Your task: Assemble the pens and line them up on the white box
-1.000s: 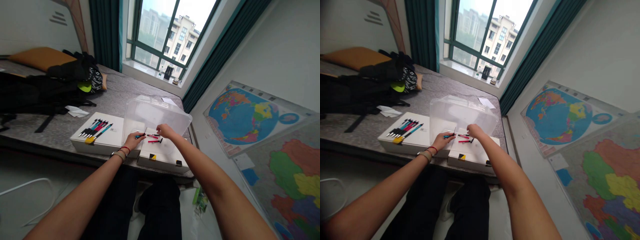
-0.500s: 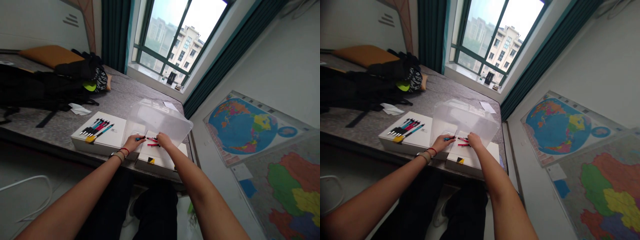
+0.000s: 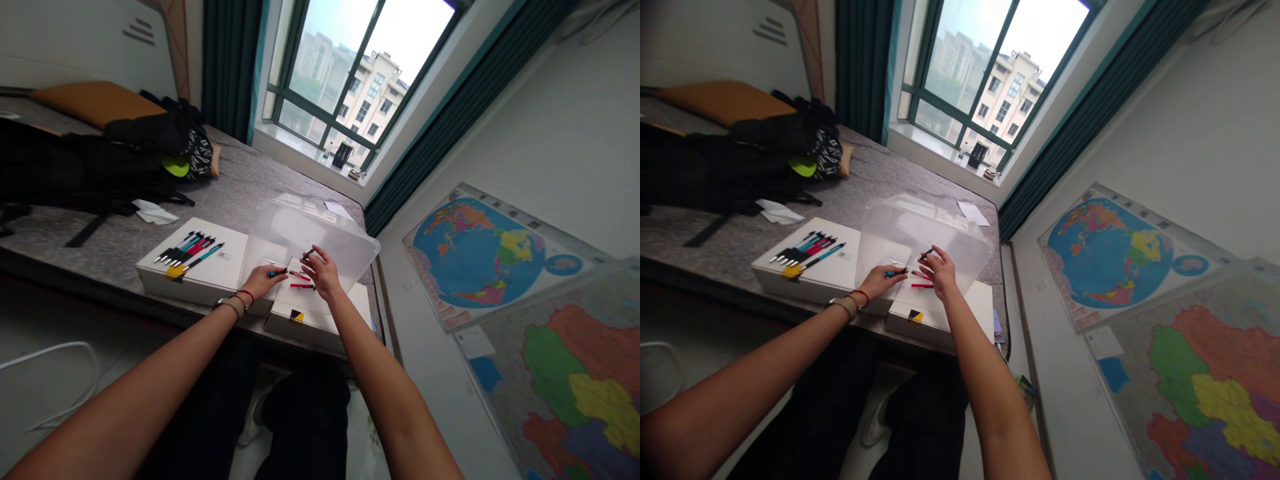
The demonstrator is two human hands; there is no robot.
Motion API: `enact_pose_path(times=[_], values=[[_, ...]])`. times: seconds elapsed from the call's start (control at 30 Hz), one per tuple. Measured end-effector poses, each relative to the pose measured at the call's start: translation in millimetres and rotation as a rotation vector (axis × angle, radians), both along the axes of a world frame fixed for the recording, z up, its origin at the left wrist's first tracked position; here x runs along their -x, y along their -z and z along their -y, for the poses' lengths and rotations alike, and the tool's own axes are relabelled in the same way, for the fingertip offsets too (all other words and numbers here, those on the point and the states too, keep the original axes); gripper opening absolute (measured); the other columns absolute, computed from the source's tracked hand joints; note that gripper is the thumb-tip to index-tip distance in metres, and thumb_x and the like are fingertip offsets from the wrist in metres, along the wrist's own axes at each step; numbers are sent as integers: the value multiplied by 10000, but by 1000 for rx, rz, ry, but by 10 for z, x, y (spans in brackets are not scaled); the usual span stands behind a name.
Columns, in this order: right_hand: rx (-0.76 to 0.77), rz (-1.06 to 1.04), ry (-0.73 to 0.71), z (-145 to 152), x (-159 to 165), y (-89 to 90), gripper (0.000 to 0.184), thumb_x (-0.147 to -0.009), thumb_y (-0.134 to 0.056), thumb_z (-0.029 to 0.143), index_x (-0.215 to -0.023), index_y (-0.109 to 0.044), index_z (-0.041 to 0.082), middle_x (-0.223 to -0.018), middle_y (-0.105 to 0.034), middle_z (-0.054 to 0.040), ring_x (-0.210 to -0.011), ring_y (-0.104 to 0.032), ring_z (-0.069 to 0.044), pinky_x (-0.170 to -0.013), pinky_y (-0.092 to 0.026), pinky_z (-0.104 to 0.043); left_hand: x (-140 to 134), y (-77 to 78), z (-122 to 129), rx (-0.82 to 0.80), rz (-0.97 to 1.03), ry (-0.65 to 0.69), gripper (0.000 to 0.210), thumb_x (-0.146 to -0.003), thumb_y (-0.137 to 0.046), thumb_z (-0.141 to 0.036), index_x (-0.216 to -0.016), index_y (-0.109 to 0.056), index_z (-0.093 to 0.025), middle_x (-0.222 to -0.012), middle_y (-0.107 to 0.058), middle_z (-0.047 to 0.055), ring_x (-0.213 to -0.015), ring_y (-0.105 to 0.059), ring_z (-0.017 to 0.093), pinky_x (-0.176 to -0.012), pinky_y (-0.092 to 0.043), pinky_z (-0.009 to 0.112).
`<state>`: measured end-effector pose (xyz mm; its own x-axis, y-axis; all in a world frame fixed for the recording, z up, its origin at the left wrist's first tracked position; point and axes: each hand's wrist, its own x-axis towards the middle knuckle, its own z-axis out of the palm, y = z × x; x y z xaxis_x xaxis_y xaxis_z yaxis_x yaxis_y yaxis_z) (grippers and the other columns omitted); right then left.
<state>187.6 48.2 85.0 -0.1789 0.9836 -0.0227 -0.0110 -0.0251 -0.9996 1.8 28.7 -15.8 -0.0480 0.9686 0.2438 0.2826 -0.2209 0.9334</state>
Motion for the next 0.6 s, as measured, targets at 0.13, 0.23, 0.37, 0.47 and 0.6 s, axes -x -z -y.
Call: enact_pose_path(times=[0.13,0.23,0.37,0.47,0.6], values=[[2,-117,-31,-14,3,21,477,-810,-696,378,-1242,-538,252,-1085,-705,-58,-942,-700,-181,-817,-563,-340,3,-22,14,6,-11,2,463,-725,-713,-559,-1005,-767,-195,-1074,-744,89,-1033,-668,264,-958,-485,374],[-81,223,-14,-117,-95,45,388,-841,-654,309,-1215,-588,232,-994,-715,-53,-862,-692,-172,-815,-551,-351,12,-14,9,7,-24,-1,452,-728,-709,-553,-1003,-769,-198,-1071,-745,86,-1037,-667,264,-954,-484,373],[-357,1096,-98,-295,-292,54,311,-856,-588,145,-1141,-687,223,-1059,-713,-92,-1024,-649,-214,-938,-468,-340,15,-2,-5,-9,-39,3,427,-734,-704,-543,-988,-775,-208,-1061,-748,79,-1030,-671,267,-939,-487,369],[-417,1492,-243,-403,-362,73,367,-848,-551,77,-1132,-714,242,-1177,-688,-106,-1123,-615,-231,-924,-454,-296,15,-8,-6,-5,-45,1,434,-741,-697,-544,-996,-773,-201,-1059,-748,82,-1018,-672,264,-926,-489,364],[-403,1696,-341,-474,-337,125,398,-836,-545,60,-1136,-718,256,-1165,-695,-114,-1071,-646,-238,-850,-483,-295,18,-16,-2,-5,-43,8,437,-749,-688,-543,-997,-770,-193,-1050,-749,81,-1009,-673,258,-913,-491,360]])
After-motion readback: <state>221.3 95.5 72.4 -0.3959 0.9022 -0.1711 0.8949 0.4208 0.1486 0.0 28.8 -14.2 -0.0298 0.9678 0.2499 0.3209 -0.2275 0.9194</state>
